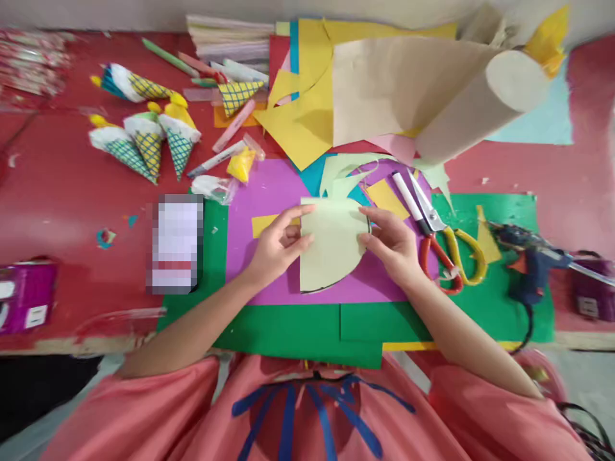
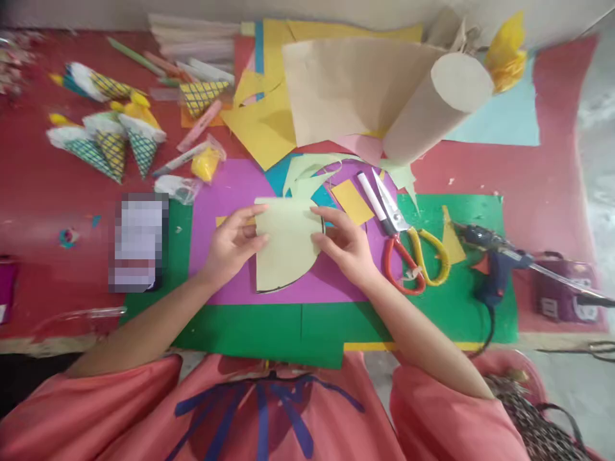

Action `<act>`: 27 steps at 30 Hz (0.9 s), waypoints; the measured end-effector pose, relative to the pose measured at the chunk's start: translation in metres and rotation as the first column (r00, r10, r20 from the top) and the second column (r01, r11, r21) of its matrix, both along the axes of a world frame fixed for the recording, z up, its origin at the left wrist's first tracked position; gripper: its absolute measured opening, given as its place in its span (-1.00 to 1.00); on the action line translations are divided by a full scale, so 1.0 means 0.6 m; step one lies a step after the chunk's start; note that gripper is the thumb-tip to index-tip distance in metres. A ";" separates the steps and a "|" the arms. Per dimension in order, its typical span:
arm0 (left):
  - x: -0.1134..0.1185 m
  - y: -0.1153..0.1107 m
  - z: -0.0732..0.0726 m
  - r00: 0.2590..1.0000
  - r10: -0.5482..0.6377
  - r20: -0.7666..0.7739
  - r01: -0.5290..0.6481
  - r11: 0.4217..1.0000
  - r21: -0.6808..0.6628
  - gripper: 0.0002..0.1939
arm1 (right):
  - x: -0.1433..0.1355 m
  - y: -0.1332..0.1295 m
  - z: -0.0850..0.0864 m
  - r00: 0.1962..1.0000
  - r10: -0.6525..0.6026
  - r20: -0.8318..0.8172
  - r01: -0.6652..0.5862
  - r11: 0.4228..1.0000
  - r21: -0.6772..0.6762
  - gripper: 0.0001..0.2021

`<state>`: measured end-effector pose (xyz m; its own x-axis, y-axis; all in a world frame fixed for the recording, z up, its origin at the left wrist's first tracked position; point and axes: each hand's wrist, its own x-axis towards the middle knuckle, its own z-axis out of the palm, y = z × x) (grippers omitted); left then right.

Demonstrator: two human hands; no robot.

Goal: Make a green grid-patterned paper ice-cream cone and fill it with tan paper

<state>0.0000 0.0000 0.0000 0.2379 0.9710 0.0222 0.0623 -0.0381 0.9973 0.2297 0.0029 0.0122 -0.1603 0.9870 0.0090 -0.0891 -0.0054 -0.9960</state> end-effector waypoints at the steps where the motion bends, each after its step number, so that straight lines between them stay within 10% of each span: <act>1: 0.001 -0.001 0.000 1.000 0.005 0.005 -0.005 1.000 0.025 -0.48 | -0.003 0.003 0.000 1.000 0.019 -0.023 -0.019 0.999 -0.042 -0.55; 4: 0.003 -0.001 0.001 1.000 0.018 0.015 -0.019 0.997 0.072 -0.29 | -0.007 0.010 0.002 0.998 0.053 -0.019 -0.055 0.991 -0.120 -0.47; 7: 0.005 0.002 0.003 0.999 0.028 0.014 -0.029 0.997 0.078 -0.17 | 0.001 0.016 0.007 0.993 0.065 0.100 -0.051 0.990 -0.134 -0.80; 11: 0.003 0.009 0.004 0.986 0.166 -0.005 -0.164 0.977 0.133 -0.40 | 0.021 0.019 0.018 0.846 -0.401 0.353 0.325 0.911 0.255 -0.95; 13: 0.002 0.013 0.006 0.981 0.179 0.070 -0.184 0.981 0.063 -0.52 | 0.025 0.016 0.019 0.775 -0.505 0.379 0.293 0.819 0.492 -0.87; 17: 0.003 0.021 0.011 0.955 0.070 0.289 0.005 0.968 -0.252 -0.41 | 0.015 0.006 0.014 0.853 -0.291 0.433 -0.074 0.754 0.653 -0.68; 20: 0.002 0.022 0.018 0.939 0.046 0.340 0.082 0.932 -0.354 -0.33 | 0.007 0.005 0.007 0.868 -0.126 0.481 -0.189 0.811 0.553 -0.67; 27: -0.004 0.016 0.026 0.994 -0.107 0.014 0.108 0.974 -0.197 -0.54 | 0.008 0.009 0.003 0.829 0.053 0.556 -0.340 0.838 0.427 -0.65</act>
<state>-0.0024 0.0095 0.0155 0.3411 0.9252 -0.1665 0.0649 0.1535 0.9860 0.2348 0.0081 0.0142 -0.4724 0.8135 0.3392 0.3695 0.5321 -0.7618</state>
